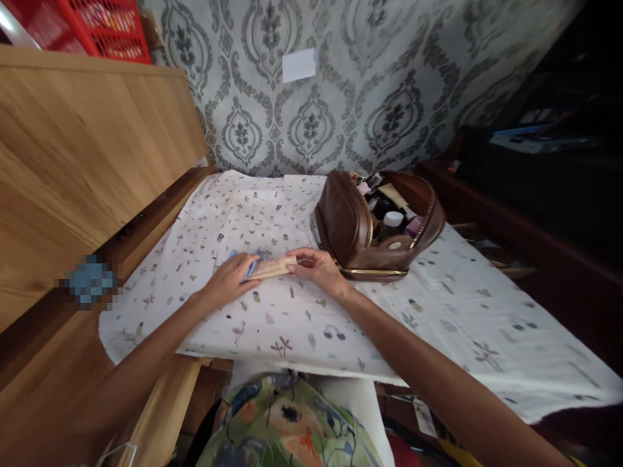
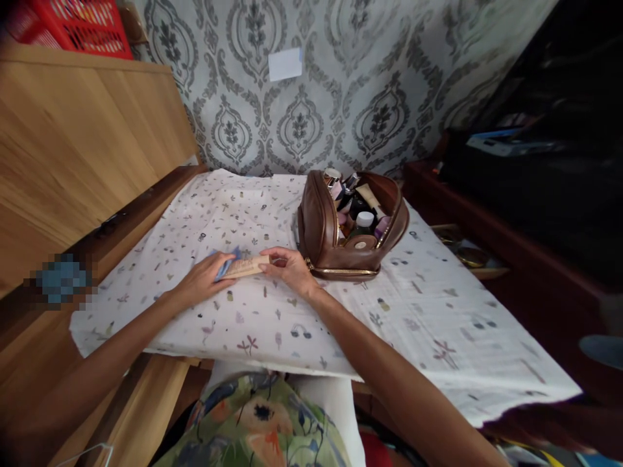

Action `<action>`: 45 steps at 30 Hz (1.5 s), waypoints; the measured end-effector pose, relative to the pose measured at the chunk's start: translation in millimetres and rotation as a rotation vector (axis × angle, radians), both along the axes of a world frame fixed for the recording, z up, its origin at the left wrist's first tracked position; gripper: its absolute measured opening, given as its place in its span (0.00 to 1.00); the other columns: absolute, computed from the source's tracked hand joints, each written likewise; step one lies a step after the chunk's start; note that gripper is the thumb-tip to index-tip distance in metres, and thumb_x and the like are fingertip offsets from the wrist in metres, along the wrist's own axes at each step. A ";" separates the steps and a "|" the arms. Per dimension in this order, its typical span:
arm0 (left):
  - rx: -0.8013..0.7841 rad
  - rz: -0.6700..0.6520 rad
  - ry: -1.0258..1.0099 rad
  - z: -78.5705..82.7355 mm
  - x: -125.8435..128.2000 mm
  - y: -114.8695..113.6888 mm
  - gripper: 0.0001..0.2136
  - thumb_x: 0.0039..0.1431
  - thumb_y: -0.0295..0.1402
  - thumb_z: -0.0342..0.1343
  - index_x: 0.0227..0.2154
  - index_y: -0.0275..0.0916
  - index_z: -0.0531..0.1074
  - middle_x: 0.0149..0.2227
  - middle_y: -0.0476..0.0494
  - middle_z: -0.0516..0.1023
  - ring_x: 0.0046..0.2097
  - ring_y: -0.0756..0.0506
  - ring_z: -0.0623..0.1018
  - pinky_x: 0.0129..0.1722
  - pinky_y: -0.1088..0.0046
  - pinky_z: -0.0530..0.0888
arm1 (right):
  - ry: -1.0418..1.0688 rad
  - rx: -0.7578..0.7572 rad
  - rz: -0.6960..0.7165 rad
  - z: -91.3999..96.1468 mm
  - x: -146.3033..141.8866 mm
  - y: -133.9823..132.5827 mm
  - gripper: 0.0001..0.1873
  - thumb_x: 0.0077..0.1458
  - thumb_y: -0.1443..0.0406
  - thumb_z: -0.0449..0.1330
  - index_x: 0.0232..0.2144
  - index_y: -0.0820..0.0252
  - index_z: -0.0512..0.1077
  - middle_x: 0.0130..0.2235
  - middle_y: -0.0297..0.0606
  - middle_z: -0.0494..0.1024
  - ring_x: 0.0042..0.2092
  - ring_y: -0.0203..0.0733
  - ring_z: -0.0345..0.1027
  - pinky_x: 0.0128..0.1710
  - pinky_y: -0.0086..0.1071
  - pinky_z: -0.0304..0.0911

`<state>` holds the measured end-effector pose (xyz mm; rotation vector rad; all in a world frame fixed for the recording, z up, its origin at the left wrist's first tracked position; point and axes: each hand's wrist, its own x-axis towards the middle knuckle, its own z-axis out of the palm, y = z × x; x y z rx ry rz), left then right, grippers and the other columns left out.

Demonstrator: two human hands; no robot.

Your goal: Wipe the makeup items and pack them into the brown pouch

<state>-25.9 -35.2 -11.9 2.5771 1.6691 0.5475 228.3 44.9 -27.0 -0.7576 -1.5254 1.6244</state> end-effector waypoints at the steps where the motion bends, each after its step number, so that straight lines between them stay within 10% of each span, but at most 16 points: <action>1: 0.003 0.004 -0.017 0.4 -7.5 -4.2 0.19 0.68 0.40 0.54 0.58 0.41 0.61 0.52 0.37 0.75 0.53 0.38 0.78 0.51 0.59 0.76 | 0.005 -0.006 0.010 0.3 0.3 0.1 0.25 0.36 0.56 0.77 0.38 0.57 0.79 0.33 0.31 0.79 0.31 0.33 0.72 0.34 0.30 0.70; 12: 0.257 0.001 -0.167 9.6 -21.8 -4.8 0.11 0.71 0.41 0.51 0.49 0.42 0.69 0.42 0.42 0.79 0.43 0.43 0.80 0.44 0.66 0.77 | 0.015 -0.056 0.046 13.1 1.8 -6.3 0.28 0.36 0.53 0.78 0.38 0.59 0.76 0.33 0.30 0.75 0.27 0.34 0.74 0.27 0.28 0.70; 16: 0.494 -0.010 -0.249 25.4 12.4 0.4 0.07 0.72 0.33 0.49 0.48 0.42 0.68 0.39 0.44 0.78 0.42 0.45 0.79 0.43 0.67 0.76 | -0.034 -0.030 0.015 17.3 0.3 -9.2 0.26 0.38 0.49 0.76 0.32 0.60 0.74 0.26 0.29 0.74 0.24 0.34 0.71 0.22 0.28 0.66; 23: 0.389 -0.234 0.131 9.9 73.4 19.5 0.23 0.72 0.36 0.50 0.65 0.37 0.53 0.51 0.31 0.76 0.53 0.37 0.78 0.55 0.55 0.73 | -0.094 -0.022 0.013 10.1 -0.2 -7.1 0.30 0.40 0.40 0.71 0.26 0.56 0.69 0.20 0.30 0.73 0.21 0.40 0.70 0.20 0.32 0.64; 33: 0.159 0.043 0.158 -0.6 -29.0 31.2 0.23 0.65 0.43 0.59 0.58 0.41 0.64 0.50 0.36 0.75 0.50 0.35 0.76 0.47 0.57 0.74 | -0.152 -0.168 -0.068 12.3 -2.1 -7.1 0.32 0.42 0.36 0.68 0.20 0.57 0.67 0.18 0.33 0.73 0.17 0.34 0.64 0.15 0.28 0.55; 45: 0.047 0.069 0.069 -3.1 -32.2 35.6 0.19 0.64 0.44 0.60 0.50 0.41 0.64 0.44 0.42 0.71 0.42 0.41 0.76 0.36 0.68 0.71 | -0.155 0.098 -0.106 7.6 8.8 -1.7 0.24 0.44 0.53 0.73 0.42 0.56 0.75 0.36 0.33 0.75 0.31 0.35 0.70 0.28 0.30 0.67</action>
